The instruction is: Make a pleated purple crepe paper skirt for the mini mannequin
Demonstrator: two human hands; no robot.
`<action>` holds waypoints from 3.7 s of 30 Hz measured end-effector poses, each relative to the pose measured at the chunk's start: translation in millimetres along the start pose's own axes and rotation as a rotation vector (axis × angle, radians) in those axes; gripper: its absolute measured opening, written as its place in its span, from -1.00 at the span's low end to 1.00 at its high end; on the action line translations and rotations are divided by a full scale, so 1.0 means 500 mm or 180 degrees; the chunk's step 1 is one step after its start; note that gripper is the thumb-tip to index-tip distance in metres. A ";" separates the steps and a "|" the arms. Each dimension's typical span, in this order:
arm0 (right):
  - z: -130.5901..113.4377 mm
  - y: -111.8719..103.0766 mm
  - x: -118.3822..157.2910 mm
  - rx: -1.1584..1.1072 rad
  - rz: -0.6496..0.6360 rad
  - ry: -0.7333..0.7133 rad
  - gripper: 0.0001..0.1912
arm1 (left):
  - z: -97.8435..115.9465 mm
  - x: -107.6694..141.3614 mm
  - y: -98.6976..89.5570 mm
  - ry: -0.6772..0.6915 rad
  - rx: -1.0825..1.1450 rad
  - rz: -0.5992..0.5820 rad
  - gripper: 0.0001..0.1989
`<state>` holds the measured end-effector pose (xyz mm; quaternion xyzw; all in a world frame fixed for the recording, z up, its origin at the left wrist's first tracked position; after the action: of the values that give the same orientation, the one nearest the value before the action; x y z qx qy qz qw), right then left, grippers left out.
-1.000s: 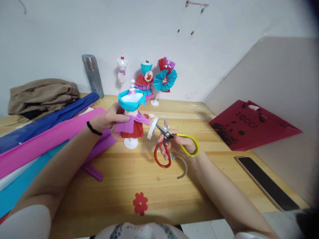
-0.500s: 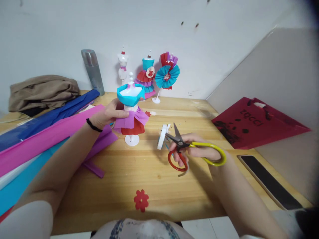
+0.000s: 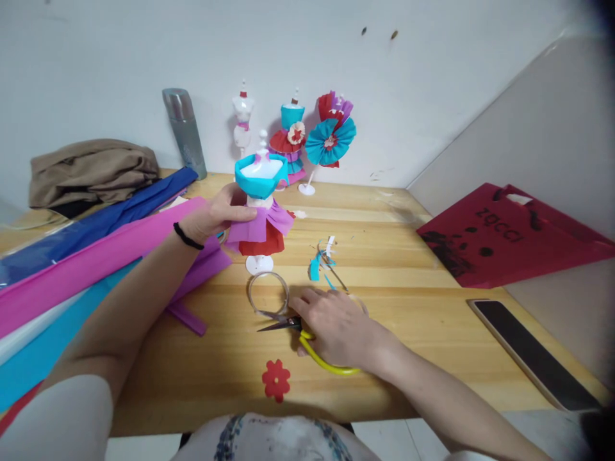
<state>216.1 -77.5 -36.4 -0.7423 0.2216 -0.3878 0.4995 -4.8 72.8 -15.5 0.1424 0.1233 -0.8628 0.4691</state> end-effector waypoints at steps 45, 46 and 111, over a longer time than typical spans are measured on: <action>0.086 -0.183 -0.183 -0.3439 0.2707 -0.0951 -0.54 | 0.026 -0.009 0.016 -0.0021 -0.0388 -0.0122 -0.36; 0.084 -0.186 -0.192 -0.3627 0.2588 -0.1017 -0.54 | 0.027 -0.010 0.017 -0.0015 -0.0425 -0.0038 -0.33; 0.079 -0.179 -0.194 -0.4143 0.2428 -0.1186 -0.65 | 0.118 0.018 0.043 -0.0416 -0.1576 0.0502 -0.54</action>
<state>184.3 50.6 3.0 -0.8116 0.5572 0.1502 0.0910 1.2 34.1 34.6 -0.0235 0.2886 -0.7745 0.5624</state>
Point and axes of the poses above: each hand's wrist, its own x-axis away from the middle knuckle, its own y-axis out of the palm, z = x × y, the point moved 2 cm from there along -x, towards the middle knuckle, and after that the axes turned 3 degrees about -x, right-handed, at the moved point
